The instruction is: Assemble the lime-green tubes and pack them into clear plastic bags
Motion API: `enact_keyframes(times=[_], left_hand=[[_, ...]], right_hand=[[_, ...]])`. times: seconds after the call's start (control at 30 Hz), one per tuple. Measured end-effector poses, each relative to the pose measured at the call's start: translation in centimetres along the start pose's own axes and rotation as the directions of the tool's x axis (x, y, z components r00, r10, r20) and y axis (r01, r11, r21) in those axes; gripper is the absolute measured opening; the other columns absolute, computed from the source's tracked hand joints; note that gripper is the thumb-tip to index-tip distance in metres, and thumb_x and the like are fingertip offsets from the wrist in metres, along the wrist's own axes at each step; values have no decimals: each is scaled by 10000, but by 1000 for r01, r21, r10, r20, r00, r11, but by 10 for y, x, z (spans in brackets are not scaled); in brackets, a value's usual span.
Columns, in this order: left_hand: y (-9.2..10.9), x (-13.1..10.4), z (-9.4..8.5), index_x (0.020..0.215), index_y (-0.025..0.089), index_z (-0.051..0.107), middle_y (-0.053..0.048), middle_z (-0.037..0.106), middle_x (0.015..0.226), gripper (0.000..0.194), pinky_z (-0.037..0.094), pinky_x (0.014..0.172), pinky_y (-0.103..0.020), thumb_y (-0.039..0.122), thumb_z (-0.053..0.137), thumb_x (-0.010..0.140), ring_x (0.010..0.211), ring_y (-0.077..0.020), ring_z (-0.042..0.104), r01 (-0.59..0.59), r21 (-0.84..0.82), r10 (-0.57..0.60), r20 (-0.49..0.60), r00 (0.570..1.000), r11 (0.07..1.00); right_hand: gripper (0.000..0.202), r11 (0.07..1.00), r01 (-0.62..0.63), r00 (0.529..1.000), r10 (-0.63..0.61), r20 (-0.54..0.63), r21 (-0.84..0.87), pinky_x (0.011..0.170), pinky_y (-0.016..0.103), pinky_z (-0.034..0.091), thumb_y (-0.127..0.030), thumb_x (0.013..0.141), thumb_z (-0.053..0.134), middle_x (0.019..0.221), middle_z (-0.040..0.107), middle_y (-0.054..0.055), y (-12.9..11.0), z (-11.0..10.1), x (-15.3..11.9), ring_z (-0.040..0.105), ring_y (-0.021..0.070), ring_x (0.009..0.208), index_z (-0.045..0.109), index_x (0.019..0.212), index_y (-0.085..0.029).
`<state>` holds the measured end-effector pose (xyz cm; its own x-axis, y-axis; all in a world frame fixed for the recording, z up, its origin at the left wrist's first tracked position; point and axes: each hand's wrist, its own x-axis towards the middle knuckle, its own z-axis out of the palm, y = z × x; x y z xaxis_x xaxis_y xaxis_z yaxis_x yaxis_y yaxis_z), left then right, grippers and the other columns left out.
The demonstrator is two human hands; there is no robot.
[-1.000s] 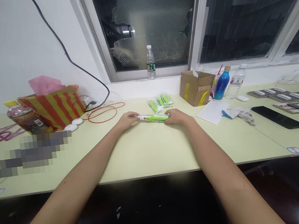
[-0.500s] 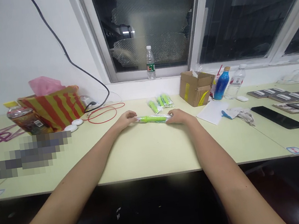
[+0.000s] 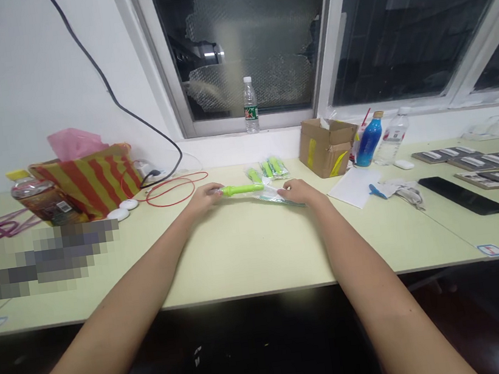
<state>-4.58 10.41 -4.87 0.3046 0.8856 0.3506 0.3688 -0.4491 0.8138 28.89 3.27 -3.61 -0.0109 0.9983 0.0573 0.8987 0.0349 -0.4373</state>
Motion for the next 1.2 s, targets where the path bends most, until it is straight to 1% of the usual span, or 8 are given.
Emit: enact_keyframes(times=[0.23, 0.37, 0.47, 0.57, 0.7, 0.87, 1.0, 1.2], left_hand=[[-3, 1, -5, 740, 141, 678, -34, 620, 693, 272, 433, 690, -298, 385, 623, 635, 688, -164, 550, 48, -168, -46, 16, 999, 985], [2, -3, -4, 638, 149, 627, -24, 576, 631, 256, 411, 659, -288, 385, 538, 684, 665, -159, 527, -1, -103, 3, 20, 1000, 995], [6, -8, 3, 542, 162, 564, -9, 505, 551, 293, 367, 605, -281, 366, 469, 730, 609, -145, 477, -41, -9, 42, 71, 997, 999], [14, -15, 20, 469, 174, 489, 10, 398, 490, 282, 289, 556, -283, 297, 452, 720, 547, -123, 395, -120, 213, 103, 88, 991, 970], [29, -23, 46, 456, 184, 434, 5, 396, 517, 287, 293, 575, -292, 251, 430, 734, 559, -123, 386, -257, 350, 202, 187, 961, 901], [41, -28, 60, 515, 188, 485, -12, 475, 570, 261, 340, 622, -299, 248, 409, 757, 606, -145, 432, -336, 333, 249, 278, 928, 881], [41, -29, 62, 537, 191, 501, -17, 506, 593, 263, 359, 649, -302, 262, 398, 768, 635, -155, 456, -331, 320, 240, 291, 926, 888], [40, -29, 62, 518, 185, 479, -5, 492, 586, 263, 351, 628, -296, 256, 413, 762, 619, -143, 451, -315, 288, 233, 286, 930, 905]], right_hand=[[413, 989, -138, 983, 145, -115, 60, 788, 281, 439, -507, 825, 570, 1147, 679, 124, 16, -5, 4, 623, 242, 988, 723, 1010, -170], [341, 973, -197, 957, 218, -193, 123, 803, 297, 445, -451, 819, 575, 1069, 703, 122, 23, -9, 8, 632, 253, 959, 735, 918, -166], [330, 938, -255, 895, 322, -310, 236, 796, 295, 459, -423, 839, 539, 1023, 709, 118, 26, -11, 10, 635, 253, 939, 719, 921, -160], [394, 898, -315, 806, 425, -413, 308, 825, 304, 467, -376, 885, 446, 1099, 676, 158, 28, -10, 13, 621, 260, 989, 653, 1101, -119], [512, 898, -377, 748, 441, -496, 228, 967, 388, 406, -313, 874, 477, 1271, 544, 244, 25, -5, 14, 518, 322, 1169, 491, 1311, -48], [421, 895, -441, 793, 354, -495, -67, 997, 469, 378, -311, 852, 544, 1306, 476, 260, 14, -5, 7, 442, 382, 1234, 613, 1187, -65], [378, 899, -422, 875, 371, -312, -113, 873, 445, 465, -303, 806, 596, 1141, 607, 245, 3, -12, 0, 573, 371, 1089, 676, 1114, -98], [450, 867, -484, 869, 459, -183, -121, 800, 413, 507, -287, 753, 656, 1150, 648, 227, -9, -15, -6, 624, 357, 1061, 659, 1183, -154]])
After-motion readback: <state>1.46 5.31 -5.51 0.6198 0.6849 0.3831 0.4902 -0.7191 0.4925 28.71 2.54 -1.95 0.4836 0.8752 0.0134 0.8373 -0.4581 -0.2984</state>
